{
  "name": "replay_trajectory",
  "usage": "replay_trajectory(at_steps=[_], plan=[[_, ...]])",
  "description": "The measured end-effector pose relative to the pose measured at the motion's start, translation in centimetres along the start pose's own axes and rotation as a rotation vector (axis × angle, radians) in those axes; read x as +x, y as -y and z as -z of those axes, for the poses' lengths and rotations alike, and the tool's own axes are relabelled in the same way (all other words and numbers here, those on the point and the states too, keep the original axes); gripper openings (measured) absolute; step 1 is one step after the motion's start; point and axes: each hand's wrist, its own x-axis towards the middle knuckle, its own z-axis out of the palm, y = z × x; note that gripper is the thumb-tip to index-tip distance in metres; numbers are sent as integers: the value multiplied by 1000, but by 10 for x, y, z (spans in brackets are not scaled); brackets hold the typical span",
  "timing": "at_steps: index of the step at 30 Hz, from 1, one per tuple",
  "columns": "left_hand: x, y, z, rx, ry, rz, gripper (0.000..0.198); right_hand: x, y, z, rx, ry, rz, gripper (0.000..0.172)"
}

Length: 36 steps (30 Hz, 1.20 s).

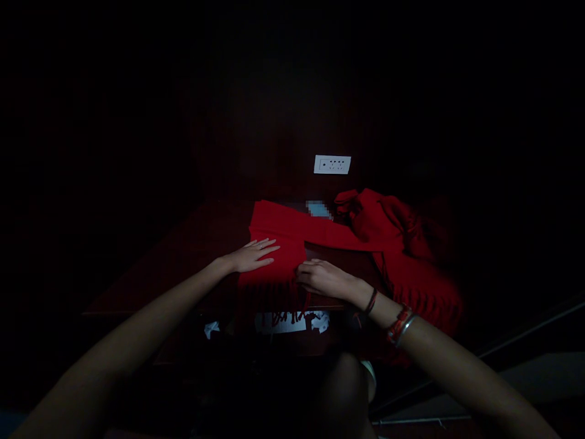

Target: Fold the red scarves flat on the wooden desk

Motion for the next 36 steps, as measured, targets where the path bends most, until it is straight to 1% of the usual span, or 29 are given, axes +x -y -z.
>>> replay_trajectory(at_steps=[3,8,10,14,18,20,23,26,28,31,33,36], plan=[[1,2,-2,13,-4,-5,51,5,-7,2,38,18,17,13],[1,3,-2,7,-12,-11,50,5,-18,6,329,77,96,7],[0,1,-1,-1,-10,-12,50,3,-21,7,452,85,101,8],[-6,-4,4,-6,10,-1,50,-6,-23,12,680,57,111,13],[-18,-8,7,-9,41,6,50,-18,-23,23,830,68,140,16],[-22,-9,8,-17,38,5,50,-21,-22,23,816,31,103,19],[-24,-10,8,-25,27,11,49,-19,-16,15,686,-65,29,22],[-21,-11,7,-27,28,24,50,-11,-4,4,548,-84,26,18],[-20,-11,7,-23,24,26,50,-5,2,1,463,-61,32,16],[-18,-9,6,-13,16,17,49,1,6,5,377,7,26,11],[-18,-7,5,-6,10,7,49,4,3,10,401,84,48,10],[-17,-5,5,-4,-1,-6,49,6,-6,18,539,198,132,9]])
